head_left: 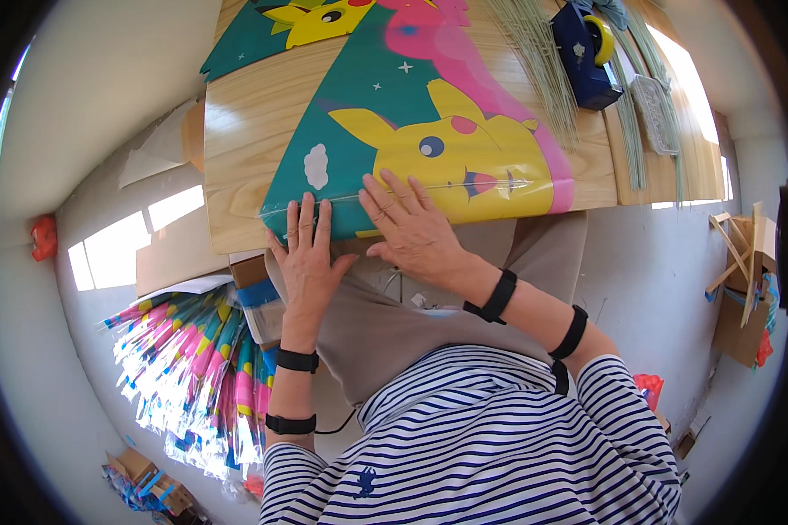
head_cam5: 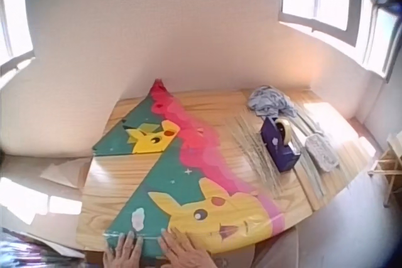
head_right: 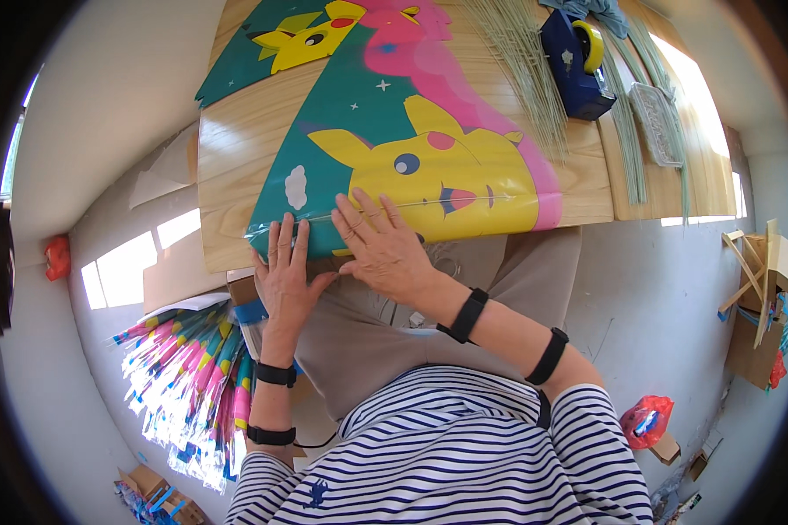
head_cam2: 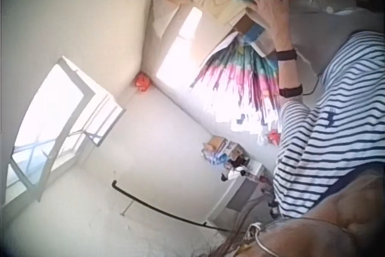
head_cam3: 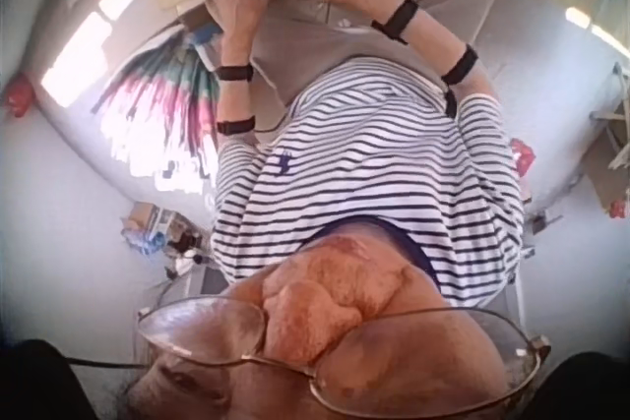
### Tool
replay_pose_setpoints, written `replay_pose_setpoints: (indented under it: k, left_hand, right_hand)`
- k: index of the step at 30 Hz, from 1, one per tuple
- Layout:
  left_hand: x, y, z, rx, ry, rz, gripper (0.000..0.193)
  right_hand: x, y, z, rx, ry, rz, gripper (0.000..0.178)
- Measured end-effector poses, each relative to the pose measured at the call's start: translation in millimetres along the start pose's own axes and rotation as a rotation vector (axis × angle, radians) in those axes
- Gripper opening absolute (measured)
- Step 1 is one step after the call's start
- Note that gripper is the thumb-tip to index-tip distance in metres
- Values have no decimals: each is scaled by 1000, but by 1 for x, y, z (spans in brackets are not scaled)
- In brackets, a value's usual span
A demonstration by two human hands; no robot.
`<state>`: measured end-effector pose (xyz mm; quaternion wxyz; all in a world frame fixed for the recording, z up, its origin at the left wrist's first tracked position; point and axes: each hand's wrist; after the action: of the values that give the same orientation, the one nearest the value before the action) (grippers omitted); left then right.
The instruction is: The recorder is shown assembling a kite by attaching bamboo sticks to the kite's sail using tape and string.
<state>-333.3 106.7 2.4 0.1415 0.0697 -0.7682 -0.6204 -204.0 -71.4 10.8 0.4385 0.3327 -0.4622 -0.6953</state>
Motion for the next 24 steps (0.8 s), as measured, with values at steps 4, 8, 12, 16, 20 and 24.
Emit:
replay_pose_setpoints:
  k: [4,8,12,16,20,24]
  left_hand:
    - [0,-1,1,-21,-9,-7,98]
    - [1,4,-3,-34,4,7,99]
    - [2,1,-1,-27,6,2,99]
    - [2,1,0,-7,16,-9,100]
    - [5,7,3,111,15,-18,95]
    - [13,16,14,273,32,-197,85]
  right_hand:
    - [-15,-26,9,-27,10,30,89]
    - [11,-19,-13,21,-25,46,93]
    - [38,-3,-32,53,-89,59,95]
    - [74,14,-61,91,-213,58,93]
    - [107,29,-84,266,-440,74,85]
    - [84,38,-82,163,-355,-97,63]
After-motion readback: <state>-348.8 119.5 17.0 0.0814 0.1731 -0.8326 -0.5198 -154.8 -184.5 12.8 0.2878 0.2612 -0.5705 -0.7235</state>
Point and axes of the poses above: each hand's wrist, its own x-axis away from the middle knuckle, its own y-axis out of the back of the hand, z = x × y, and after that the axes turned 7 degrees about z, right-handed
